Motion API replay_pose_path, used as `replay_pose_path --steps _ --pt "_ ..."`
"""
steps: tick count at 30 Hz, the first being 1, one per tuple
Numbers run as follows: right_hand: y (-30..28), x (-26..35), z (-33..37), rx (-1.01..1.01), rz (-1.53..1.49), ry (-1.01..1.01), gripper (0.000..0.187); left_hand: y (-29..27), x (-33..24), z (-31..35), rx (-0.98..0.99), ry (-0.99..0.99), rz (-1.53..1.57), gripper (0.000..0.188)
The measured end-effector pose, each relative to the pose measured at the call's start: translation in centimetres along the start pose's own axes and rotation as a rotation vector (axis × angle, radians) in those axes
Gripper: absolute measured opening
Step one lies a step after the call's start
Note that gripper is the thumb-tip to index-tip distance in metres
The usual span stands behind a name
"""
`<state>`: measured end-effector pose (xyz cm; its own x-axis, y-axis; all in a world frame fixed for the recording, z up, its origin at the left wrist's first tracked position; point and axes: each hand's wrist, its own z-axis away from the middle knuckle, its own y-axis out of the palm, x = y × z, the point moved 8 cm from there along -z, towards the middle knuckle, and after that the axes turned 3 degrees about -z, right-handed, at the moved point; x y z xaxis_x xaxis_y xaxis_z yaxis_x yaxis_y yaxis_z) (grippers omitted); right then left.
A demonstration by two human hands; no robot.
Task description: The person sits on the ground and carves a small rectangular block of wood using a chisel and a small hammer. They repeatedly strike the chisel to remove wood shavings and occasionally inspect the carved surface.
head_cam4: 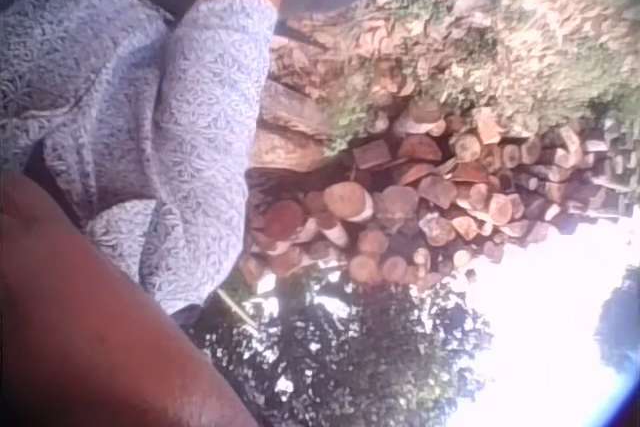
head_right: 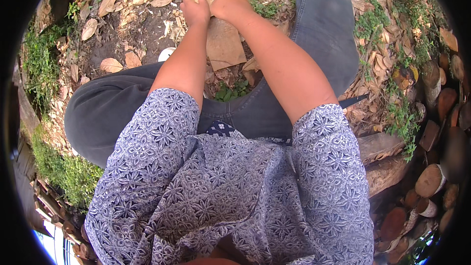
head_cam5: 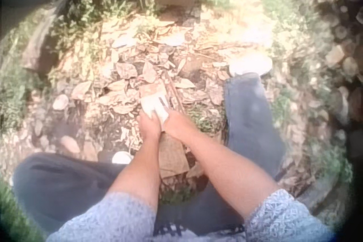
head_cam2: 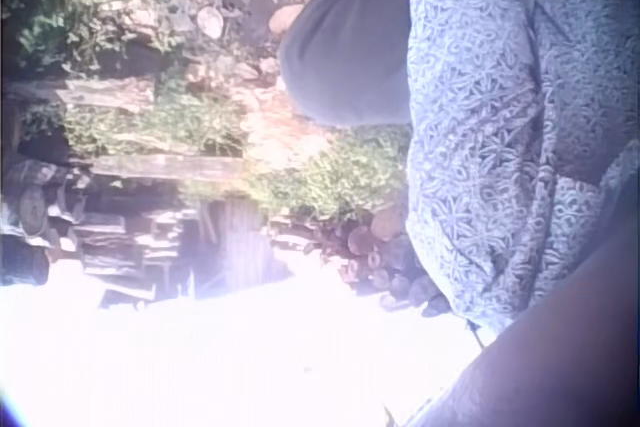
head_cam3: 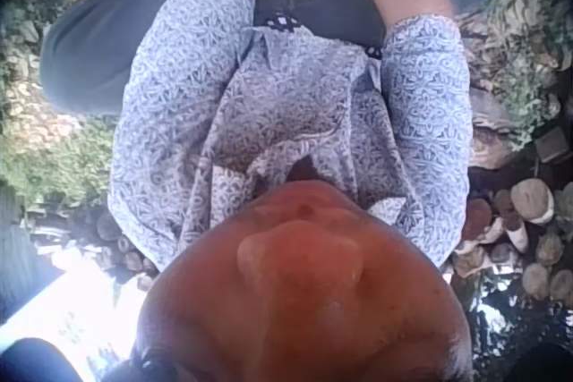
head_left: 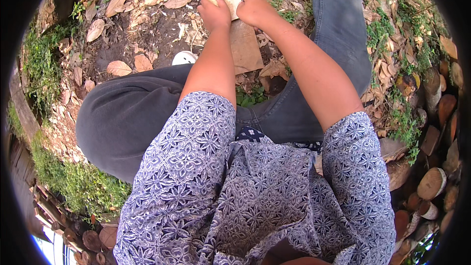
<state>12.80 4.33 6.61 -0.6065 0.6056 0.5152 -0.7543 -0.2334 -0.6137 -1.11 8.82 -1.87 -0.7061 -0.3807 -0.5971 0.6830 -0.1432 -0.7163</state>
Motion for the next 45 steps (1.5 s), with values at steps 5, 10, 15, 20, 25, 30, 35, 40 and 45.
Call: replay_pose_path --steps 5,10,15,20,25,30,35,40,45 --pt "0.8 0.9 -0.3 -0.037 -0.039 0.025 0.060 0.1 0.0 0.0 0.024 -0.028 -0.031 0.053" --pt "0.7 -1.4 0.6 0.005 -0.525 0.131 0.054 0.2 0.2 0.1 -0.048 -0.037 0.054 0.053" --pt "-2.3 -5.2 3.8 -0.159 -1.024 0.212 0.059 -1.0 -0.1 -0.3 -0.186 -0.071 0.018 0.062" --pt "-3.7 -10.1 8.9 -0.169 -1.129 0.247 0.064 -1.1 -5.6 -0.5 0.006 0.112 0.502 0.058" --pt "-2.2 -11.5 6.9 -0.182 -1.282 0.255 0.043 -7.1 -17.9 0.4 0.343 0.452 0.619 0.046" --pt "-2.7 -10.7 5.8 -0.194 -1.250 0.146 0.045 -16.1 -31.1 5.5 0.551 1.024 0.191 0.036" --pt "-1.9 -11.7 5.2 -0.185 -1.257 0.145 0.053 -25.7 -34.5 15.6 0.311 1.421 -0.128 0.029" --pt "-2.5 -11.3 6.1 -0.164 -1.276 0.140 0.046 -28.4 -31.6 19.1 0.297 1.449 -0.119 0.029" --pt "-3.5 -11.3 7.1 -0.171 -1.329 0.156 0.039 -27.0 -30.2 17.0 0.278 1.415 -0.068 0.027"
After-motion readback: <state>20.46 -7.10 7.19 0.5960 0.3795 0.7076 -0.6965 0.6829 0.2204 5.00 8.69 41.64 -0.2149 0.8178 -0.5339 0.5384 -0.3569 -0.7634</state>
